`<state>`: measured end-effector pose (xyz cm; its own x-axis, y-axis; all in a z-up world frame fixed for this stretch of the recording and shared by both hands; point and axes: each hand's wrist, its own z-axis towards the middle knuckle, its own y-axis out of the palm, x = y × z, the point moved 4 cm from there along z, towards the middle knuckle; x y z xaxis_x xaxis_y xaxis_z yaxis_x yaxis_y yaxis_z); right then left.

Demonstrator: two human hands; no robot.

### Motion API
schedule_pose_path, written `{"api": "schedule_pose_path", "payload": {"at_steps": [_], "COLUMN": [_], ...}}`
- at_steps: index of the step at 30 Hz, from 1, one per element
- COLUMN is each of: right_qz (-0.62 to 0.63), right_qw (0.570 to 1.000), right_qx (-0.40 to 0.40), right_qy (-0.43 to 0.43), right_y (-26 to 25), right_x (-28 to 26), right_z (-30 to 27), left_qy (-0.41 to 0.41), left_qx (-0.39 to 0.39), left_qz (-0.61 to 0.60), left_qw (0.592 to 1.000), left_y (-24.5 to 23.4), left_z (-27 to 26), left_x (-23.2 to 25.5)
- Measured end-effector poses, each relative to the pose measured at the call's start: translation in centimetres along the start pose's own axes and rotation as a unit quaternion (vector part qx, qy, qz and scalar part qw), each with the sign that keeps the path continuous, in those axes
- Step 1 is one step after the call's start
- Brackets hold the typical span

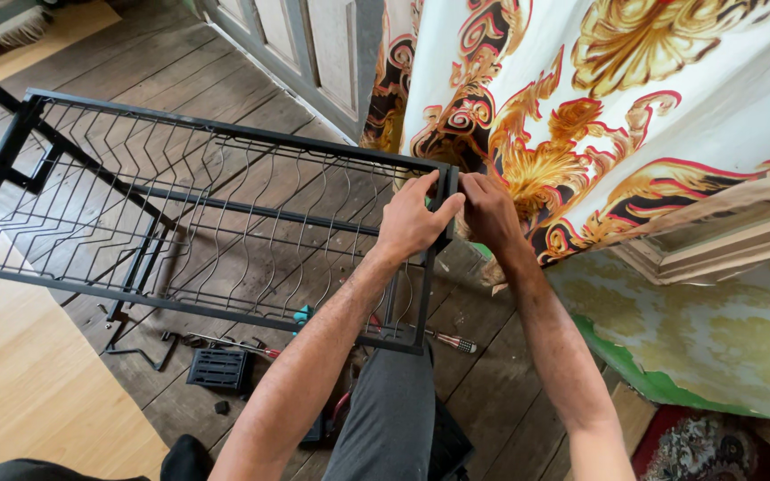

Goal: The person assembles a black metal wire rack by hand, attaching corner brackets and securing components with screws. They handle the rack frame, plastic trays, and small hardware pieces, using a screwdriver to tighten fasteners.

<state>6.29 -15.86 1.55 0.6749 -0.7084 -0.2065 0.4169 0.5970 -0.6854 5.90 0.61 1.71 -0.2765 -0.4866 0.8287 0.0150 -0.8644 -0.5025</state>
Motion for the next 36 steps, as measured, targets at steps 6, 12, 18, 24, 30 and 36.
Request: {"api": "schedule_pose_path", "payload": {"at_steps": [6,12,18,24,30,36], "right_qz": [0.231,0.533,0.206,-0.030,0.169,0.561], "right_qw": [0.950,0.731,0.977,0.998,0.978,0.688], "right_qx": [-0.107,-0.183,-0.019,-0.035,-0.084,-0.221], "right_qy": [0.181,0.385,0.058,-0.052,0.089,0.404], "right_y": [2.7,5.5,0.4,0.6,1.9,5.7], "right_x": [5.8,7.4,2.8,1.4,5.7,9.3], "right_z": [-1.0,-2.6,-0.9,0.1,-0.6,-2.0], "left_qy": [-0.020,-0.010,-0.016,-0.032,-0.024,-0.002], "left_qx": [-0.030,-0.013,-0.013,-0.032,-0.072,-0.050], "left_qz": [0.027,0.010,0.026,0.045,0.096,0.061], "left_qw": [0.999,1.000,0.999,0.998,0.993,0.997], "left_y": [0.3,0.2,0.8,0.8,1.3,0.5], "left_z": [0.5,0.2,0.4,0.9,0.8,1.0], "left_x": [0.0,0.0,0.1,0.1,-0.1,0.5]}}
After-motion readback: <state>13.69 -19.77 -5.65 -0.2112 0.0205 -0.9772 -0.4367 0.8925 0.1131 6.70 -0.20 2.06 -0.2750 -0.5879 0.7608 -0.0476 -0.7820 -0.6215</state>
